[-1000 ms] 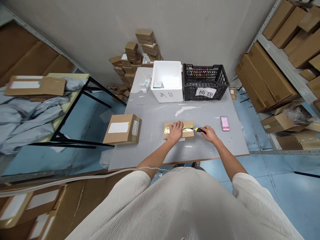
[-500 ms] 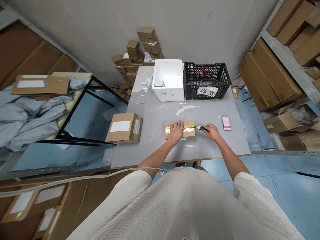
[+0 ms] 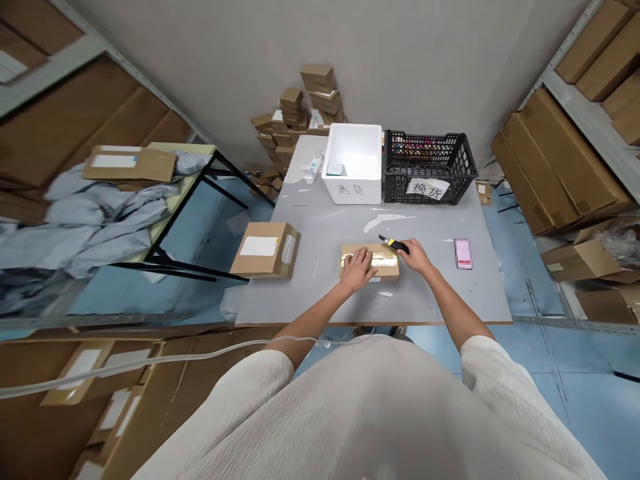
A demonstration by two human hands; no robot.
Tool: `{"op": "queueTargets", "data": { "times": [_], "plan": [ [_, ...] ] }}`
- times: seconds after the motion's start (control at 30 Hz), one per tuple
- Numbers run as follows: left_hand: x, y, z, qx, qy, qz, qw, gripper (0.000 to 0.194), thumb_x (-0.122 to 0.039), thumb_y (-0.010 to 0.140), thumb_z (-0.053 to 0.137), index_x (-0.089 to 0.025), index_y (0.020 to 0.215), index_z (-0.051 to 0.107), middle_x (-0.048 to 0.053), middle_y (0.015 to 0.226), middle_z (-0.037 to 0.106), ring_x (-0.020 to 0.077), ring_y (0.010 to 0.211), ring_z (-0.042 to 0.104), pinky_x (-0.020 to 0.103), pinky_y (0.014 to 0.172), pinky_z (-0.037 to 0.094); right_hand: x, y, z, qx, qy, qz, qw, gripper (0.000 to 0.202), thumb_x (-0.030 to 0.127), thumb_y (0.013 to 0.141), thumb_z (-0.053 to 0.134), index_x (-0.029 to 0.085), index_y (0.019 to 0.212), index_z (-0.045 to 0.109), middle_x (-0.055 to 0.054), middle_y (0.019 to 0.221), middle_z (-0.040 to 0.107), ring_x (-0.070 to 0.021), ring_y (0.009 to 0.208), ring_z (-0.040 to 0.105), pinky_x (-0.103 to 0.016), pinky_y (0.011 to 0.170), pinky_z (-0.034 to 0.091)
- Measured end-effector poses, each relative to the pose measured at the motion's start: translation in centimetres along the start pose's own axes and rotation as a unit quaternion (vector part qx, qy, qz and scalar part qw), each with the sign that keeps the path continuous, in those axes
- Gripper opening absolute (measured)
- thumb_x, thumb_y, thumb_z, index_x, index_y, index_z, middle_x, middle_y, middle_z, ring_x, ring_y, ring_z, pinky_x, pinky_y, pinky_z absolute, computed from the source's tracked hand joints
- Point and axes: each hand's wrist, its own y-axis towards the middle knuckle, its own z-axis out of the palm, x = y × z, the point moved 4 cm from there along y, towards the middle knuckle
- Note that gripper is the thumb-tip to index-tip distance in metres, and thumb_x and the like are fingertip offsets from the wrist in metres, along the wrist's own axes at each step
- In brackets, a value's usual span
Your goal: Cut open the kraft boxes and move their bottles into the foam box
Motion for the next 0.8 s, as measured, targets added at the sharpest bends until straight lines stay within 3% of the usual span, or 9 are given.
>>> {"op": "queueTargets", "data": {
  "times": [0.13, 0.3, 0.47, 0.63, 0.8],
  "plan": [
    [1.0, -2.2, -1.0, 0.003, 0.009, 0.005, 1.000, 0.064, -0.051, 0.106, 0.062, -0.029, 0.165, 0.048, 0.017, 0.175, 0.043, 0.0385, 0.160, 0.037, 0.057, 0.129, 0.029, 3.3, 2.6, 2.4, 0.054, -0.033, -0.041, 0.997, 0.046, 0.044, 0.104, 0.054, 0.021, 0.140, 0.070, -0.015, 0.146, 0.070, -0.0340, 0.133, 0.060, -0.047, 0.116, 0.045],
    [1.7, -2.5, -0.5, 0.005, 0.023, 0.021, 1.000, 0.050, -0.045, 0.104, 0.068, -0.028, 0.151, 0.059, 0.016, 0.158, 0.056, 0.0368, 0.145, 0.050, 0.053, 0.123, 0.035, 6.0, 3.2, 3.8, 0.090, -0.053, -0.035, 0.994, 0.043, 0.039, 0.104, 0.054, 0.021, 0.138, 0.071, -0.015, 0.140, 0.076, -0.0370, 0.131, 0.063, -0.052, 0.117, 0.041],
    [3.3, -1.7, 0.5, 0.009, 0.019, -0.022, 1.000, 0.043, -0.044, 0.108, 0.062, -0.026, 0.147, 0.058, 0.016, 0.139, 0.067, 0.0359, 0.132, 0.060, 0.047, 0.113, 0.043, 5.5, 1.8, 2.2, 0.073, -0.056, 0.003, 0.996, 0.044, 0.043, 0.105, 0.053, 0.022, 0.140, 0.072, -0.014, 0.134, 0.078, -0.0373, 0.125, 0.067, -0.048, 0.109, 0.048],
    [4.8, -0.8, 0.4, 0.033, -0.037, -0.082, 0.995, 0.041, -0.035, 0.110, 0.058, -0.026, 0.149, 0.053, 0.011, 0.129, 0.077, 0.0323, 0.113, 0.073, 0.040, 0.097, 0.051, 4.4, -0.4, 1.4, 0.050, -0.035, 0.052, 0.997, 0.045, 0.045, 0.106, 0.053, 0.021, 0.140, 0.070, -0.014, 0.132, 0.079, -0.0332, 0.113, 0.073, -0.040, 0.093, 0.055],
    [5.5, -0.1, -0.2, 0.018, -0.068, -0.055, 0.996, 0.032, -0.029, 0.109, 0.056, -0.029, 0.141, 0.058, 0.008, 0.130, 0.076, 0.0296, 0.115, 0.073, 0.037, 0.093, 0.053, 4.3, -2.0, 2.1, 0.044, -0.041, 0.097, 0.993, 0.046, 0.048, 0.105, 0.053, 0.022, 0.138, 0.070, -0.014, 0.129, 0.080, -0.0332, 0.111, 0.074, -0.039, 0.090, 0.056]
  ]
}}
